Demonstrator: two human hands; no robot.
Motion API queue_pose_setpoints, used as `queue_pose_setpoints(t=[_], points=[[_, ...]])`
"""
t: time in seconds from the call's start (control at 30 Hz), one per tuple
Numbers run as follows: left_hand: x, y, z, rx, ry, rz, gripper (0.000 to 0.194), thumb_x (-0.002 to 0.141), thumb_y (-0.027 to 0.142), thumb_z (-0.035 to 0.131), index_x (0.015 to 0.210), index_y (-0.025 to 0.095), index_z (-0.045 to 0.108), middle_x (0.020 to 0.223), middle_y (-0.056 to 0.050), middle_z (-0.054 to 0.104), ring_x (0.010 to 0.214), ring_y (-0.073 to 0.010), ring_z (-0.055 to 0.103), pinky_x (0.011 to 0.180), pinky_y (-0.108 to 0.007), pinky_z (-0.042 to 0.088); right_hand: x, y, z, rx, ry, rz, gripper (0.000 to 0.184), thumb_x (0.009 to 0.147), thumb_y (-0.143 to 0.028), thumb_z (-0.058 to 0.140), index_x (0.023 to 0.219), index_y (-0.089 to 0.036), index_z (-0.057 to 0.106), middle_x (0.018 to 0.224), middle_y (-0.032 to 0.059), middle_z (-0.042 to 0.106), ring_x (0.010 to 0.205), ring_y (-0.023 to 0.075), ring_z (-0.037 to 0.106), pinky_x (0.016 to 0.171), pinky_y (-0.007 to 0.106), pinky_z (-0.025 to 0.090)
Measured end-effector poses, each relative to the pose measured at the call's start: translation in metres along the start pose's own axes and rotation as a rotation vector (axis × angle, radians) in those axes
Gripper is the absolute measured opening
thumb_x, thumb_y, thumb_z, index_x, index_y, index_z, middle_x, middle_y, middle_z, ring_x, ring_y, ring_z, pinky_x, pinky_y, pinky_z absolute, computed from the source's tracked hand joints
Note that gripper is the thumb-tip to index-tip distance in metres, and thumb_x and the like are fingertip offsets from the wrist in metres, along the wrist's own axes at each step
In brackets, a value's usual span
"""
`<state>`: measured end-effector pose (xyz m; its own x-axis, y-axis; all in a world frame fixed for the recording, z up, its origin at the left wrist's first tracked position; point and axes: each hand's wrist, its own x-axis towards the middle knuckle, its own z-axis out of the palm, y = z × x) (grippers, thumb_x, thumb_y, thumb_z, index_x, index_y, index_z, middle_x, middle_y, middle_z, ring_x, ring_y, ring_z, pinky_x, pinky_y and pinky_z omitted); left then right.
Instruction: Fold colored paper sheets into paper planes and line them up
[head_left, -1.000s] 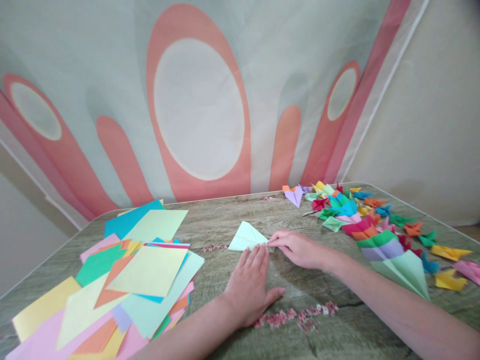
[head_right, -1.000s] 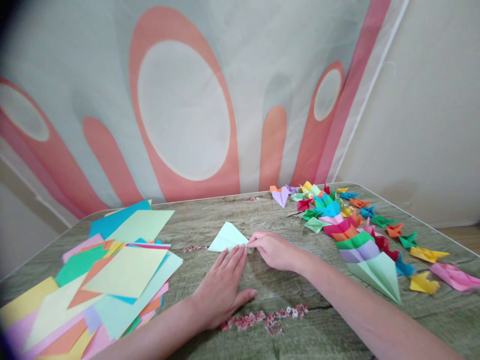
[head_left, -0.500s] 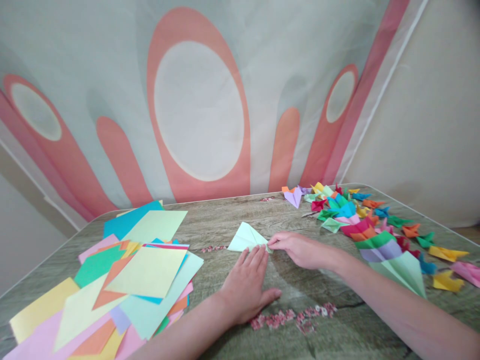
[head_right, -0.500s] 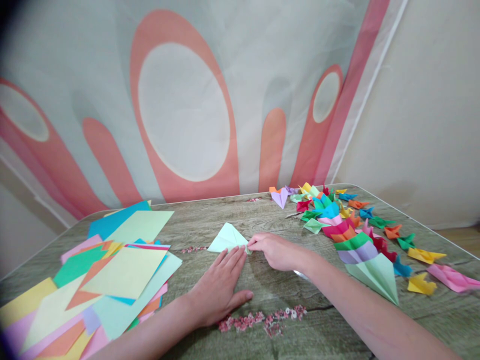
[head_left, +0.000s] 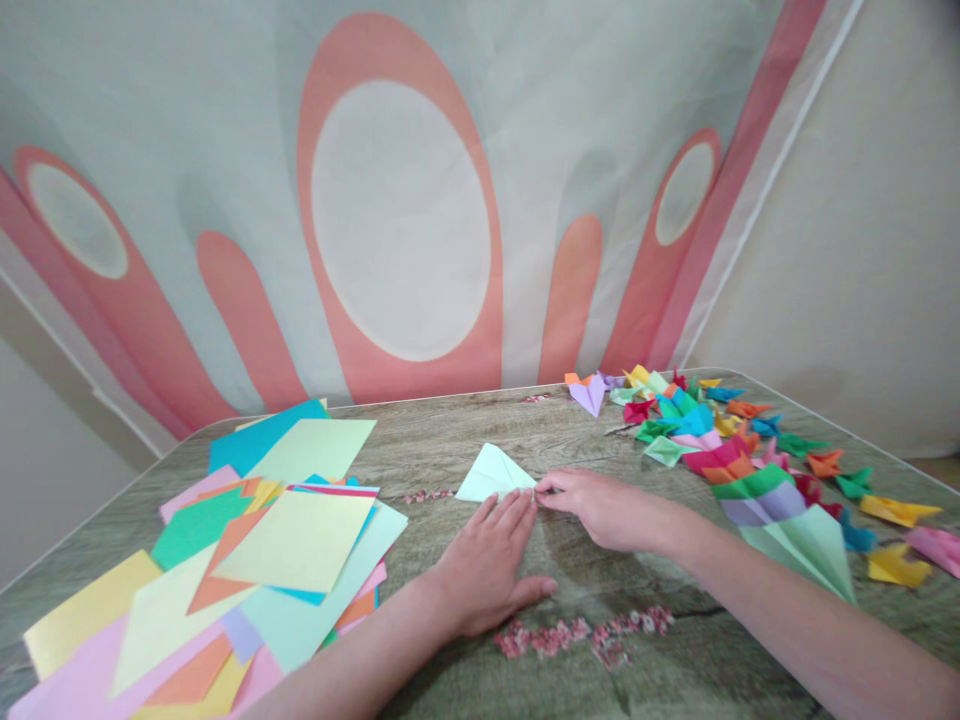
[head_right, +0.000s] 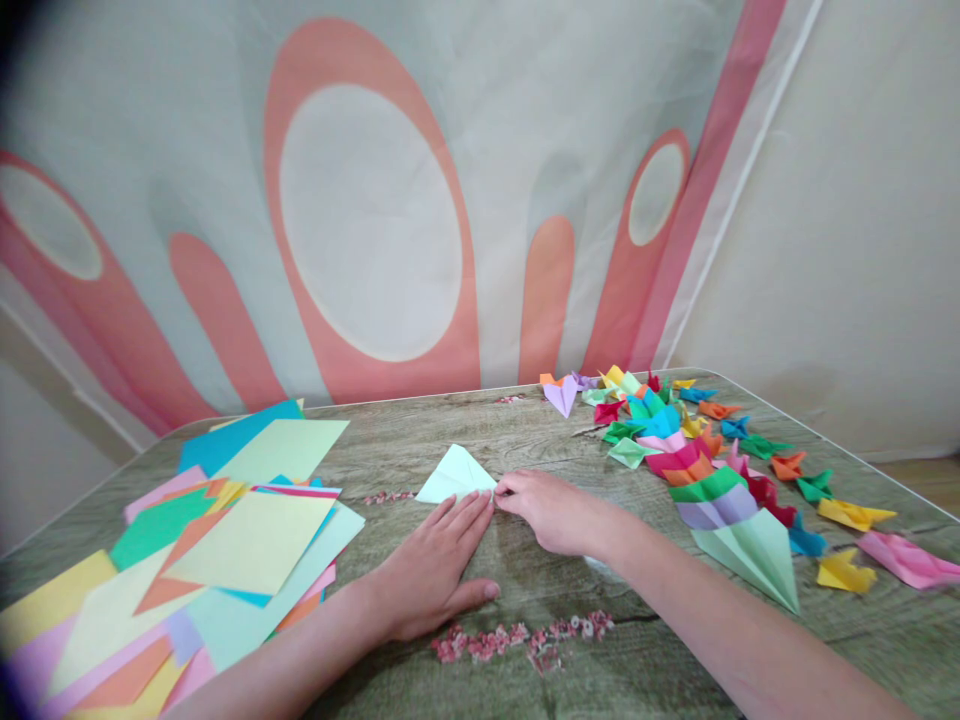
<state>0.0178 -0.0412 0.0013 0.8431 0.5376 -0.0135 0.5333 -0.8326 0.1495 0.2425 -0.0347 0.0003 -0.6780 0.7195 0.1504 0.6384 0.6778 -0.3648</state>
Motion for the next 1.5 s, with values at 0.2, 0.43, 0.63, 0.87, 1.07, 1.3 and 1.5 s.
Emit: queue_pose_setpoints(t=[0.2, 0.43, 0.63, 0.87, 1.07, 1.3, 1.5], points=[[0.0, -0.001, -0.001, 0.025, -0.004, 0.013, 0.075, 0.087, 0.063, 0.021, 0.142, 0.013, 0.017, 0.148, -0.012, 0.02, 0.136, -0.0219, 0.014, 0.111, -0.039, 0.011, 0.0, -0.001, 0.005, -0.061, -0.002, 0.024, 0.038, 0.079, -0.006, 0.048, 0.113, -0.017, 0.06, 0.113, 0.0113, 0.059, 0.107, 0.022, 0.051, 0.094, 0.035, 0.036], [0.003, -0.001, -0.004, 0.041, -0.002, 0.002, 0.075, 0.086, 0.063, 0.02, 0.142, 0.014, 0.016, 0.147, -0.012, 0.022, 0.135, -0.0226, 0.018, 0.11, -0.043, 0.01, 0.002, -0.013, 0.005, -0.187, -0.028, 0.064, 0.036, 0.08, -0.007, 0.044, 0.112, -0.014, 0.059, 0.112, 0.0129, 0.059, 0.105, 0.0239, 0.051, 0.092, 0.036, 0.038], [0.004, -0.004, -0.003, 0.054, 0.012, 0.005, 0.071, 0.087, 0.062, 0.02, 0.142, 0.017, 0.018, 0.146, -0.009, 0.025, 0.135, -0.0241, 0.019, 0.11, -0.045, 0.01, 0.002, -0.021, 0.005, -0.212, 0.003, 0.08, 0.035, 0.08, -0.007, 0.042, 0.11, -0.01, 0.059, 0.109, 0.0153, 0.059, 0.103, 0.025, 0.051, 0.092, 0.038, 0.038], [0.002, -0.007, -0.007, 0.132, 0.059, -0.054, 0.064, 0.086, 0.062, 0.026, 0.14, 0.027, 0.026, 0.146, -0.007, 0.026, 0.136, -0.0298, 0.011, 0.108, -0.052, 0.01, 0.004, -0.024, 0.002, -0.295, -0.081, 0.077, 0.032, 0.082, -0.011, 0.043, 0.11, -0.009, 0.059, 0.107, 0.0141, 0.058, 0.102, 0.025, 0.051, 0.091, 0.038, 0.039], [0.001, -0.007, -0.01, 0.127, 0.066, -0.083, 0.06, 0.088, 0.061, 0.023, 0.137, 0.028, 0.032, 0.145, -0.006, 0.028, 0.136, -0.0302, 0.009, 0.108, -0.052, 0.01, 0.007, -0.034, -0.001, -0.362, -0.103, 0.105, 0.029, 0.084, -0.011, 0.041, 0.105, -0.005, 0.061, 0.101, 0.0157, 0.059, 0.099, 0.0263, 0.052, 0.09, 0.04, 0.04], [-0.001, -0.009, -0.015, 0.088, -0.002, -0.108, 0.061, 0.088, 0.062, 0.02, 0.138, 0.028, 0.031, 0.148, -0.007, 0.022, 0.137, -0.0316, 0.004, 0.107, -0.055, 0.009, 0.008, -0.033, 0.0, -0.366, -0.102, 0.098, 0.03, 0.083, -0.01, 0.043, 0.107, -0.006, 0.06, 0.101, 0.0152, 0.059, 0.1, 0.025, 0.052, 0.09, 0.038, 0.039], [-0.005, -0.019, -0.025, 0.088, -0.068, -0.167, 0.06, 0.087, 0.062, 0.021, 0.136, 0.029, 0.034, 0.148, -0.01, 0.02, 0.136, -0.0323, 0.005, 0.106, -0.055, 0.011, 0.008, -0.031, 0.0, -0.398, -0.117, 0.097, 0.027, 0.082, -0.01, 0.042, 0.103, -0.007, 0.061, 0.097, 0.0136, 0.06, 0.096, 0.0241, 0.053, 0.088, 0.037, 0.039]])
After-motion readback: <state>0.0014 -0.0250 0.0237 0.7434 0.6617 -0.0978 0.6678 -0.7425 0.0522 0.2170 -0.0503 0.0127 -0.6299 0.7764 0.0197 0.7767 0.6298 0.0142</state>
